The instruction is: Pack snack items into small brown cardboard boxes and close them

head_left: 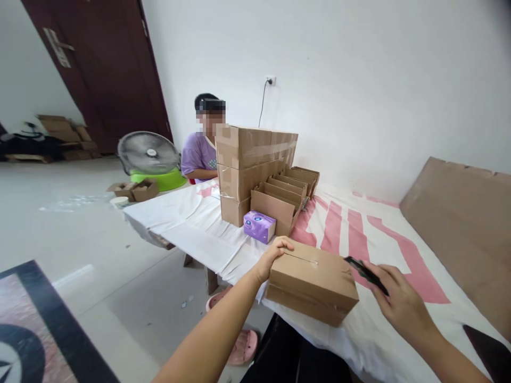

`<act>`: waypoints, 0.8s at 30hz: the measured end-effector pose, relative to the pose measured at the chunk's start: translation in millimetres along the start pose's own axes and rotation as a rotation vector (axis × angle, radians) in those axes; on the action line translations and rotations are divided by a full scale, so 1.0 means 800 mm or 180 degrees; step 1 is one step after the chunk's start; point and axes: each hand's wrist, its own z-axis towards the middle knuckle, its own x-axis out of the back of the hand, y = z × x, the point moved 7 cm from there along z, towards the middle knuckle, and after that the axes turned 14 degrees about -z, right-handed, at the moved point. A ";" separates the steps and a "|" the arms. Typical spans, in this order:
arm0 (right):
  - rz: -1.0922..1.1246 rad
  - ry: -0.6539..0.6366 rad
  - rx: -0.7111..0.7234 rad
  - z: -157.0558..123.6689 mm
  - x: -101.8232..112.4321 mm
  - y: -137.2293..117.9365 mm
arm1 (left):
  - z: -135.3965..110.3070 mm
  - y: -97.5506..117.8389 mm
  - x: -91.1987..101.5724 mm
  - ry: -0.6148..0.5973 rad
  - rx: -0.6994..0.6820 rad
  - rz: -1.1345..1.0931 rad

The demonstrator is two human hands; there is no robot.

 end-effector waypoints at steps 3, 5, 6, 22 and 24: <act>0.0171 0.0071 0.0864 0.059 0.014 -0.080 | -0.002 0.001 -0.002 -0.0019 -0.0088 0.0008; 0.0152 0.0027 0.1198 0.085 0.006 -0.122 | -0.003 0.004 -0.004 -0.0031 -0.0128 0.0005; 0.0100 -0.0018 0.1302 0.095 -0.001 -0.138 | -0.003 0.006 -0.005 -0.0047 -0.0150 -0.0002; -0.1030 -0.0239 0.2386 0.110 0.003 -0.141 | -0.007 0.018 -0.014 -0.0058 -0.0166 -0.0012; -0.1047 -0.0207 0.2313 0.101 0.008 -0.125 | -0.009 0.021 -0.015 -0.0051 -0.0140 0.0006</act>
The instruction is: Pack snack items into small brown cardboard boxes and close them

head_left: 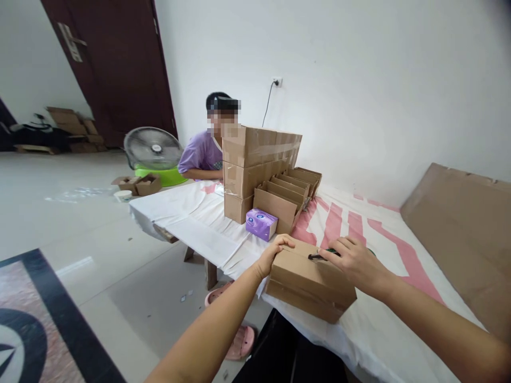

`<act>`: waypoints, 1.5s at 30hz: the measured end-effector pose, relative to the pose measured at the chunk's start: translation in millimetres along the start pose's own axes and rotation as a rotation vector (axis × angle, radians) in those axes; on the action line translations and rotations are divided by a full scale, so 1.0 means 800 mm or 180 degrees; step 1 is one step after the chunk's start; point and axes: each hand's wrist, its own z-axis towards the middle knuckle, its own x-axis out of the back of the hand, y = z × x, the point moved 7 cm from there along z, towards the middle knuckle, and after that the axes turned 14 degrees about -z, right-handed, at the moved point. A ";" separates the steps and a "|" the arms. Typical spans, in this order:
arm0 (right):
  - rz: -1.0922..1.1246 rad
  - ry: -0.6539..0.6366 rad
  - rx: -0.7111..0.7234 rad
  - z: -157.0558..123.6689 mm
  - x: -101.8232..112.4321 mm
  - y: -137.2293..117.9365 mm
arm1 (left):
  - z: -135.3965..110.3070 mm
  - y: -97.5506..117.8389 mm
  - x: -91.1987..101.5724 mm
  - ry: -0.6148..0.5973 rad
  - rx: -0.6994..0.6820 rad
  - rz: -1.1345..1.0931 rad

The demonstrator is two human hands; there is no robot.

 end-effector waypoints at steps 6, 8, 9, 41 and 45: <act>0.0173 -0.0046 -0.0266 -0.044 0.006 0.016 | -0.001 0.001 0.000 0.0044 0.0098 0.0016; 0.0226 -0.0084 -0.0300 -0.061 0.004 0.021 | -0.001 0.001 0.000 0.0046 0.0114 0.0002; 0.0257 -0.0102 -0.0344 -0.071 0.001 0.024 | -0.001 0.001 0.000 0.0042 0.0114 -0.0007; 0.2619 -0.0321 -0.1746 0.005 -0.058 -0.005 | -0.003 0.000 0.005 0.0123 0.0124 -0.0058; 0.2720 -0.0268 -0.1850 0.007 -0.058 -0.010 | -0.003 -0.001 0.004 0.0137 0.0128 -0.0094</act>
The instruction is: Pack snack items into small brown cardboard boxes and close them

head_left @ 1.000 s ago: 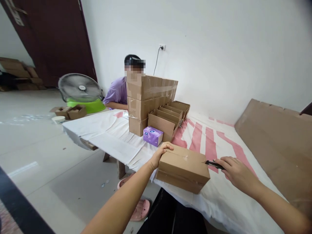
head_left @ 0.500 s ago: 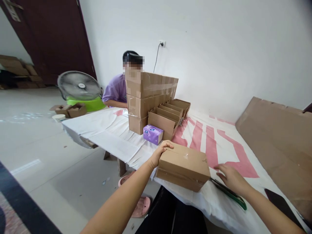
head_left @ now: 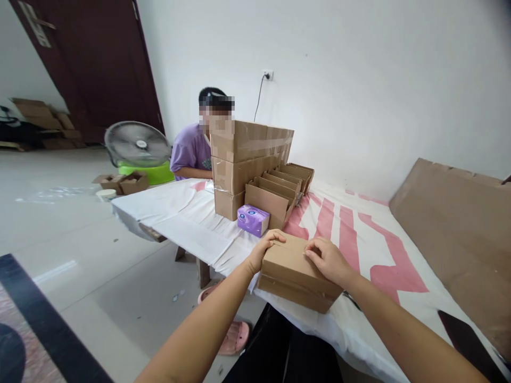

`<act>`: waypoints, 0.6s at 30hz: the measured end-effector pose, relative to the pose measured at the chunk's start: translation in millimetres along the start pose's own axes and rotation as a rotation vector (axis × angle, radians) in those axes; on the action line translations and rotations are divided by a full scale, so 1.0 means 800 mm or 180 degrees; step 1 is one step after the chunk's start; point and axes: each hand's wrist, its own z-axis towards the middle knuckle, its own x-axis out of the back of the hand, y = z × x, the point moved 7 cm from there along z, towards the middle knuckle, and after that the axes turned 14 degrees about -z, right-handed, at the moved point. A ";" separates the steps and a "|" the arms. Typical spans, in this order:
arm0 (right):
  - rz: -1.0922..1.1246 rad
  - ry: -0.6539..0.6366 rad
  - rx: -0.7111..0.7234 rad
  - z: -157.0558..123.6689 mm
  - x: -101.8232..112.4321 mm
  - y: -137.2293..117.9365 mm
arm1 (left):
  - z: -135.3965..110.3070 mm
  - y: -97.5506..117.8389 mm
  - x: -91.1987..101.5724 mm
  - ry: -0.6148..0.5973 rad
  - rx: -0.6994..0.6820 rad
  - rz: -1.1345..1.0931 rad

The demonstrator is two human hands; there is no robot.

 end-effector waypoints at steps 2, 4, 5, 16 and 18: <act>0.0132 0.0047 -0.0064 -0.008 0.004 0.000 | 0.001 -0.001 0.000 0.0005 0.0004 -0.0011; 0.0325 0.0136 -0.0108 -0.020 0.011 -0.001 | 0.002 -0.001 0.001 0.0009 0.0001 -0.0016; 0.0423 0.0204 -0.0135 -0.026 0.015 -0.001 | 0.002 -0.001 0.001 0.0007 0.0002 -0.0018; -0.0126 0.1421 -0.1558 -0.163 0.084 0.185 | 0.003 -0.002 0.005 -0.0085 0.0139 0.0059; -0.0361 0.1724 -0.2140 -0.211 0.115 0.251 | 0.004 -0.004 0.006 -0.0087 0.0167 0.0093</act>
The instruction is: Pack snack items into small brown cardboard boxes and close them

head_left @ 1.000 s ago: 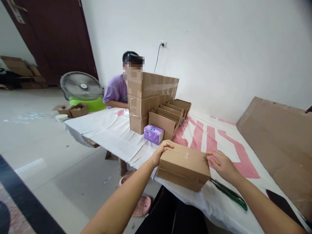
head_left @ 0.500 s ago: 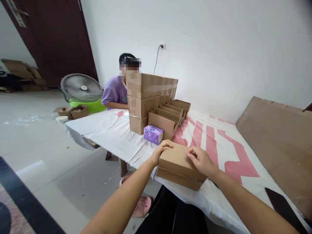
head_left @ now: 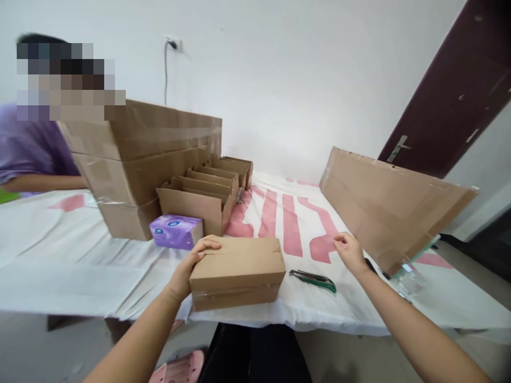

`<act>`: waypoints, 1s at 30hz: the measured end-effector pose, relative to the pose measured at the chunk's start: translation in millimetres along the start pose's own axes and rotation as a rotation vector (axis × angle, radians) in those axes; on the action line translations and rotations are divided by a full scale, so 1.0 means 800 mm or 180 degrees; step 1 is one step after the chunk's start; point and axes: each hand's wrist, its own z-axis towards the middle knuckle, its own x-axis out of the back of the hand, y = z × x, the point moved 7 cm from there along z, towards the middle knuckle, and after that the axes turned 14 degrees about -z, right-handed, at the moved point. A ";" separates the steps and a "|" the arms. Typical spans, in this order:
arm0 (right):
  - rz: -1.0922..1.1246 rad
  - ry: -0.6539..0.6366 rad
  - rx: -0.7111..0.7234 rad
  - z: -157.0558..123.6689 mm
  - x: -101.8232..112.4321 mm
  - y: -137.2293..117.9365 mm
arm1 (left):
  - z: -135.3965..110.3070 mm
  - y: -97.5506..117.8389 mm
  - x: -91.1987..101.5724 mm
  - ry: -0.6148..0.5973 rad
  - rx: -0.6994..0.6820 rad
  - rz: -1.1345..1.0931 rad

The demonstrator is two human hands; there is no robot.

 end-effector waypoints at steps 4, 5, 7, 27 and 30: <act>-0.0612 0.0861 -0.1234 0.022 0.093 0.140 | 0.001 -0.002 0.003 0.0039 0.0002 0.0059; -0.0773 0.1060 -0.1498 0.022 0.118 0.165 | 0.001 -0.002 0.004 0.0050 0.0009 0.0062; -0.1062 0.1340 -0.1931 0.017 0.161 0.203 | 0.002 -0.003 0.005 0.0057 0.0028 0.0050; -0.1270 0.1739 -0.2772 -0.004 0.212 0.264 | 0.000 -0.002 0.005 0.0065 0.0046 0.0140; -0.1239 0.1915 -0.2688 -0.001 0.229 0.253 | 0.000 -0.003 0.006 0.0058 0.0043 0.0138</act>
